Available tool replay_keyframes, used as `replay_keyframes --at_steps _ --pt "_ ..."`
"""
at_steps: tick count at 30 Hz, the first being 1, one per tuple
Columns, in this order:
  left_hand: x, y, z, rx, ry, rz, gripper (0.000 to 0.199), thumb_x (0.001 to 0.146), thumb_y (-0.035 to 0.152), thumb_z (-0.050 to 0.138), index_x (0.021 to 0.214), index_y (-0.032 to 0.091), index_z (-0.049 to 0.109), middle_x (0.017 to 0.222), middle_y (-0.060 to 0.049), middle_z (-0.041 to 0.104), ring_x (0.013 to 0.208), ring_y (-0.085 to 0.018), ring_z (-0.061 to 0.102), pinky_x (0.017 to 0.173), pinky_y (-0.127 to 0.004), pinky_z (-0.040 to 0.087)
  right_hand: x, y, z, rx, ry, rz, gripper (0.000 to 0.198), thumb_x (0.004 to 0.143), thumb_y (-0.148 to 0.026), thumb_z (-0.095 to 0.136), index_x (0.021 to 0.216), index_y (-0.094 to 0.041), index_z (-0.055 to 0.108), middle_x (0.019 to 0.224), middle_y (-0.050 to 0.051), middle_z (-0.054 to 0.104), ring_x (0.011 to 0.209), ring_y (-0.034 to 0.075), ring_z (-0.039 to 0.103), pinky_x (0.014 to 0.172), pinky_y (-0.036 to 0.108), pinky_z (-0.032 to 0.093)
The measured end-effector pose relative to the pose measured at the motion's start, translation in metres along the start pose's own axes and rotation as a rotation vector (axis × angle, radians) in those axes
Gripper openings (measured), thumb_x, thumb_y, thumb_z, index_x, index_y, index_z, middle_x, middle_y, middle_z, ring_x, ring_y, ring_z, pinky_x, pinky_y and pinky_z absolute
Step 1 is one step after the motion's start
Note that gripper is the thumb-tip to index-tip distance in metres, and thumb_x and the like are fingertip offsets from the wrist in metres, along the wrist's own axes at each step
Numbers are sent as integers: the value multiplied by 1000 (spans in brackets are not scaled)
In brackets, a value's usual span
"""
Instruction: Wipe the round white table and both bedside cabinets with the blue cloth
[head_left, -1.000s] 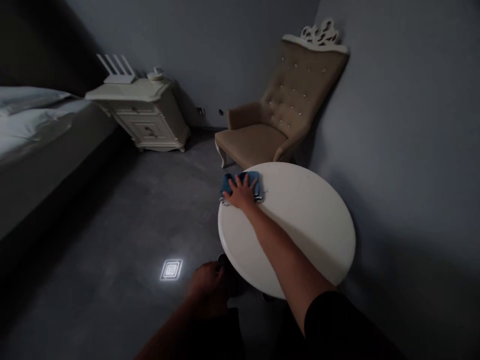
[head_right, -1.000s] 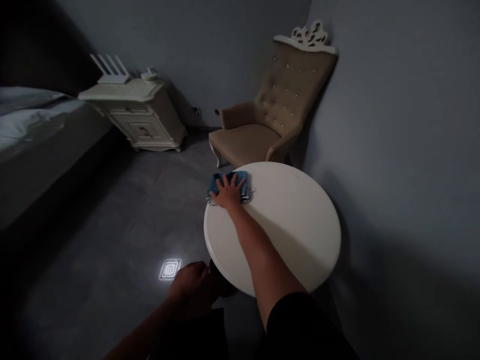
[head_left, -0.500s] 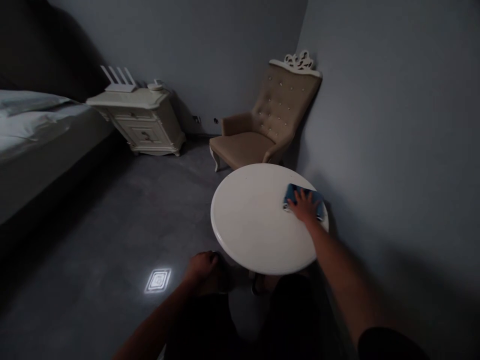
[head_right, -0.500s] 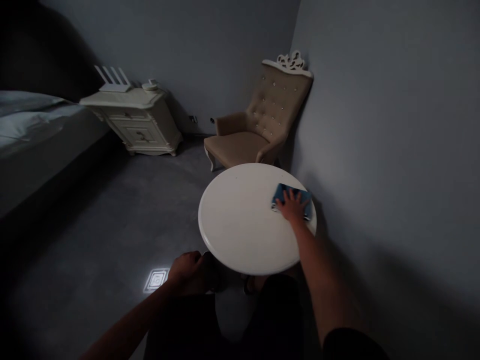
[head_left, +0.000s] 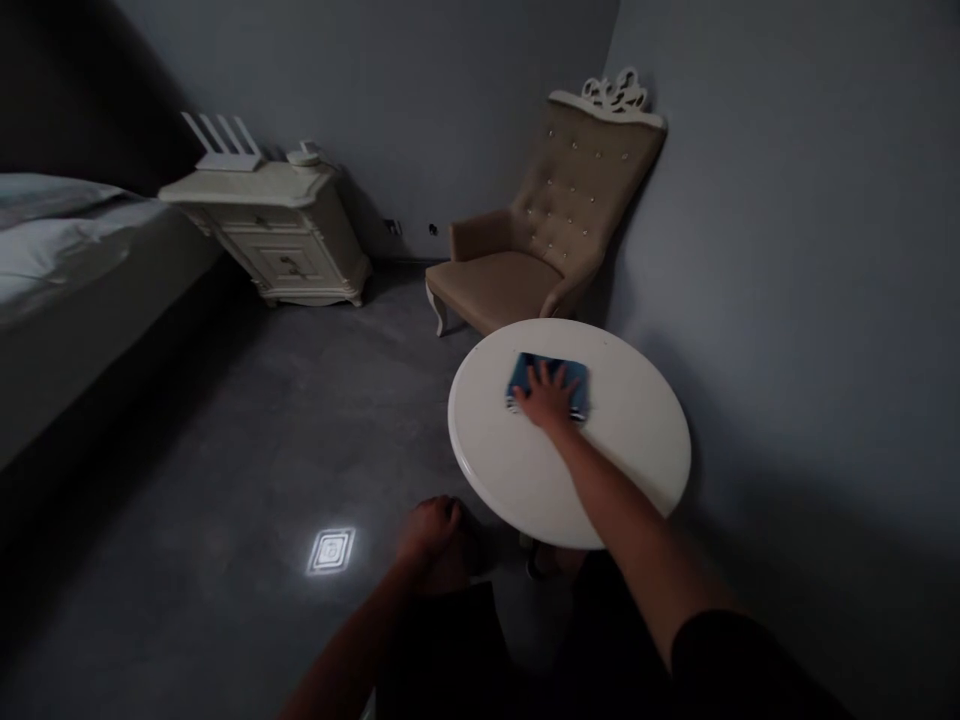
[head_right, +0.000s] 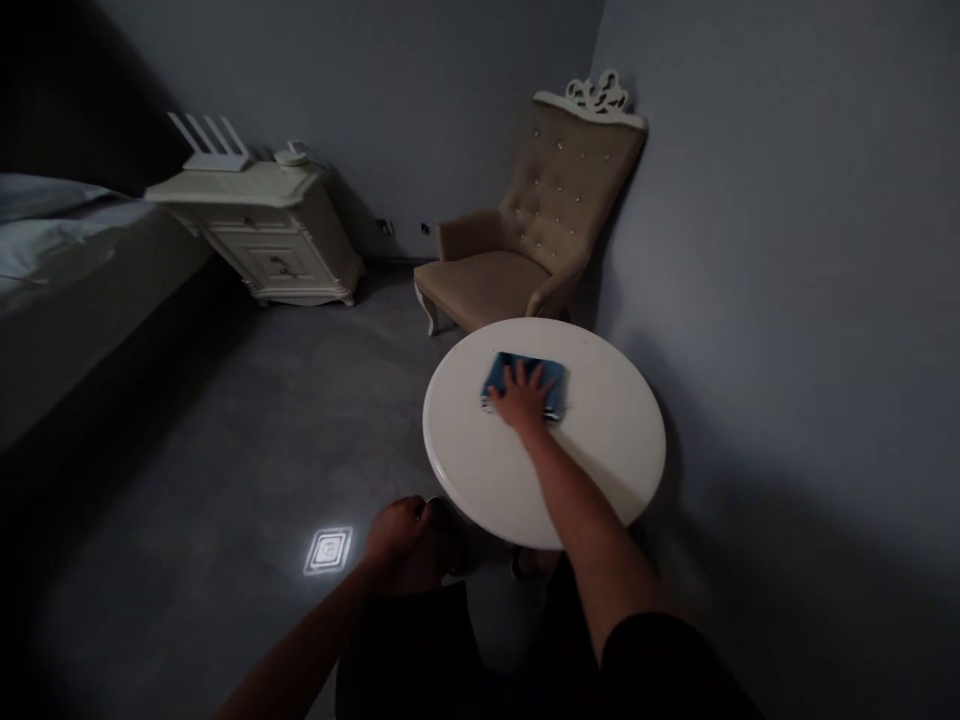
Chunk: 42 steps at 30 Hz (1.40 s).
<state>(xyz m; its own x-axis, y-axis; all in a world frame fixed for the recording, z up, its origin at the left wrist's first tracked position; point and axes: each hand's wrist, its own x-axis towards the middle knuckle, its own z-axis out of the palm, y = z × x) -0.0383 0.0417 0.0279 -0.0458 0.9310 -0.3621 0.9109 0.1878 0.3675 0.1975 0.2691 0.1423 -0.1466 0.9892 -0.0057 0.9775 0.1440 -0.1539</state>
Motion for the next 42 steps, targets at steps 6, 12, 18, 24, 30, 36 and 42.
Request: replay_keyframes --at_steps 6,12,18,24,30,36,42 --pt "1 1 4 50 8 -74 48 116 40 41 114 16 83 122 -19 84 113 -31 80 92 -36 53 -34 -134 45 83 -26 -353 80 111 -72 46 179 -31 42 189 -2 23 174 53 12 138 78 10" --pt "1 10 7 79 8 -69 48 115 40 40 111 16 82 121 -18 85 112 -30 79 90 -37 52 -71 -69 41 14 -3 -357 82 109 -82 38 179 -38 42 189 -6 24 176 46 15 139 77 16" --pt "-3 21 7 39 13 -43 47 115 40 43 114 14 83 125 -21 84 114 -31 79 93 -37 52 -127 131 6 -172 -27 15 80 113 -69 28 181 -29 40 191 6 17 176 47 11 140 72 16" --pt "0 11 14 -2 16 -6 44 115 41 47 114 17 84 125 -19 84 114 -29 79 94 -35 52 -191 249 -1 -226 -40 382 79 115 -62 23 185 -28 28 193 6 9 176 50 10 132 85 24" --pt "2 5 16 -2 27 -11 45 115 39 46 117 14 83 126 -21 83 115 -31 79 95 -37 53 -189 130 19 -190 -85 166 80 114 -67 31 184 -28 33 193 6 10 175 56 4 133 89 9" --pt "-7 6 11 0 6 -60 40 113 37 52 125 13 82 130 -24 83 117 -32 79 93 -37 54 -179 -53 45 110 -64 -310 82 110 -70 52 180 -28 43 191 7 19 175 55 3 134 88 -2" --pt "-14 7 9 23 -2 -91 39 108 40 59 130 16 80 130 -21 84 117 -32 80 89 -35 54 -194 -55 42 180 -94 -422 77 112 -65 54 179 -29 42 191 3 19 177 48 3 137 85 2"
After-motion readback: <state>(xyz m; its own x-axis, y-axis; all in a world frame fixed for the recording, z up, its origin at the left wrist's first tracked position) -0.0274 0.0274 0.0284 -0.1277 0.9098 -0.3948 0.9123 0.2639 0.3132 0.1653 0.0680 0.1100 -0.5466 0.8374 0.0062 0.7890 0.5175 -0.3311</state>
